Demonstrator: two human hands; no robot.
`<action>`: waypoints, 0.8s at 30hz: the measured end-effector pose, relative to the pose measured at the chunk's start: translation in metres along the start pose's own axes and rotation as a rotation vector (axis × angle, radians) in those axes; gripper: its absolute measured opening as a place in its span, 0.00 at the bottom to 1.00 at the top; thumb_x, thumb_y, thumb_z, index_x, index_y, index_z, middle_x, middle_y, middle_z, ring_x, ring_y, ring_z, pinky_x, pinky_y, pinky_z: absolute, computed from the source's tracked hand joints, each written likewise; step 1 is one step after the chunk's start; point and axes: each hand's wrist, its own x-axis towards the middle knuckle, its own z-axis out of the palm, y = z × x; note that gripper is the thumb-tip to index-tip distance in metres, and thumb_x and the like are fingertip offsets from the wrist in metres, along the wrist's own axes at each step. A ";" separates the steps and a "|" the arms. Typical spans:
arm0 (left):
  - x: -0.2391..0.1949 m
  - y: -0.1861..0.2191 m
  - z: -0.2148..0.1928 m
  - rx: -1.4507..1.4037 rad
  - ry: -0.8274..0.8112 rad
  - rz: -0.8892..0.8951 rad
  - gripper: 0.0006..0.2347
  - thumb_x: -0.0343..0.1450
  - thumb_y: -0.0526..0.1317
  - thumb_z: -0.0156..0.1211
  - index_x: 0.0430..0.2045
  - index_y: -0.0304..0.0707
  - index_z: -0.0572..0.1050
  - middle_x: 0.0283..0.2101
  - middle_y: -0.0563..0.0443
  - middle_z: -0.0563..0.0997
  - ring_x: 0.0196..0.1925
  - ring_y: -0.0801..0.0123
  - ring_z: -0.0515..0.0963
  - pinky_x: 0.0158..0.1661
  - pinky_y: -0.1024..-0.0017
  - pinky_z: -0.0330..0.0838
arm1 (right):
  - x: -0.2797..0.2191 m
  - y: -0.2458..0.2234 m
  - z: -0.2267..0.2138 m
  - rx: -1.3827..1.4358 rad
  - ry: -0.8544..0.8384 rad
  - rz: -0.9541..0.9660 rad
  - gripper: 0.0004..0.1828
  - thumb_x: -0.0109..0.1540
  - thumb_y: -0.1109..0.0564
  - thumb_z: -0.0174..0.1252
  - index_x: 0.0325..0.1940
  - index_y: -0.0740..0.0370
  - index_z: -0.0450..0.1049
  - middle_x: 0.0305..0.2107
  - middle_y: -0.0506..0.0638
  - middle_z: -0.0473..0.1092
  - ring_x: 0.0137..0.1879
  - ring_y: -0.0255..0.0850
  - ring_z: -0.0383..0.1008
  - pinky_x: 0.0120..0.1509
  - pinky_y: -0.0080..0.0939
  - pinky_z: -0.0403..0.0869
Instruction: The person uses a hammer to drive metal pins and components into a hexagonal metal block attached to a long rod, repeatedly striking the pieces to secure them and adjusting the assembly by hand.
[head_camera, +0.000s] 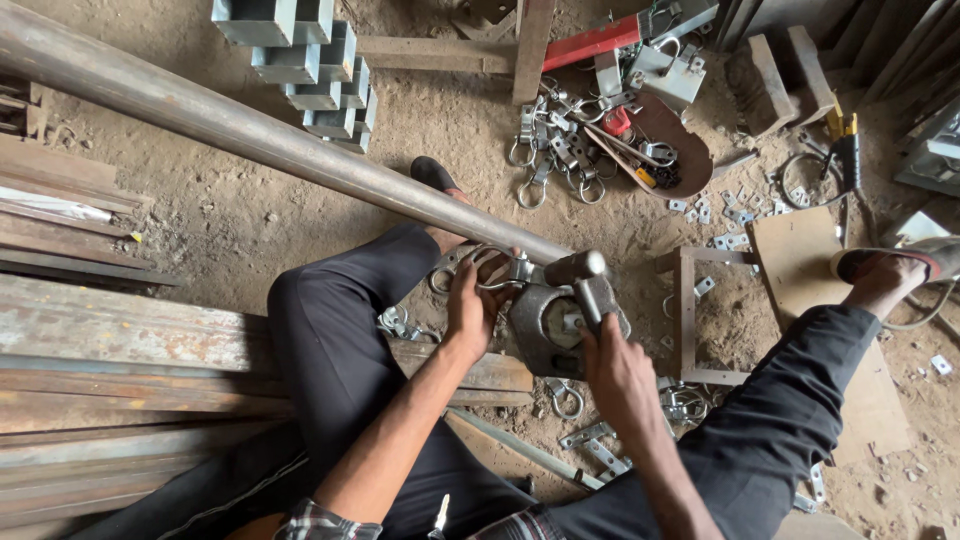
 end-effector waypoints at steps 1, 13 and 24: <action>-0.002 -0.002 0.001 0.020 0.012 0.004 0.17 0.81 0.45 0.35 0.59 0.40 0.69 0.56 0.46 0.81 0.49 0.60 0.81 0.49 0.57 0.78 | 0.000 0.006 -0.001 0.054 -0.040 0.008 0.18 0.71 0.51 0.44 0.60 0.65 0.62 0.15 0.55 0.70 0.11 0.44 0.68 0.14 0.49 0.66; 0.005 -0.002 0.008 -0.291 0.051 0.079 0.15 0.83 0.44 0.37 0.58 0.38 0.69 0.58 0.45 0.79 0.56 0.56 0.82 0.56 0.57 0.80 | -0.034 0.042 -0.018 0.355 0.173 0.113 0.29 0.70 0.42 0.51 0.67 0.65 0.65 0.40 0.43 0.72 0.44 0.30 0.73 0.41 0.35 0.73; -0.019 -0.006 0.036 -0.252 0.040 0.063 0.20 0.81 0.51 0.29 0.68 0.50 0.53 0.68 0.43 0.70 0.60 0.45 0.78 0.59 0.52 0.77 | -0.026 0.012 -0.006 0.746 0.176 0.235 0.35 0.69 0.39 0.51 0.73 0.64 0.66 0.28 0.41 0.63 0.32 0.29 0.59 0.38 0.32 0.66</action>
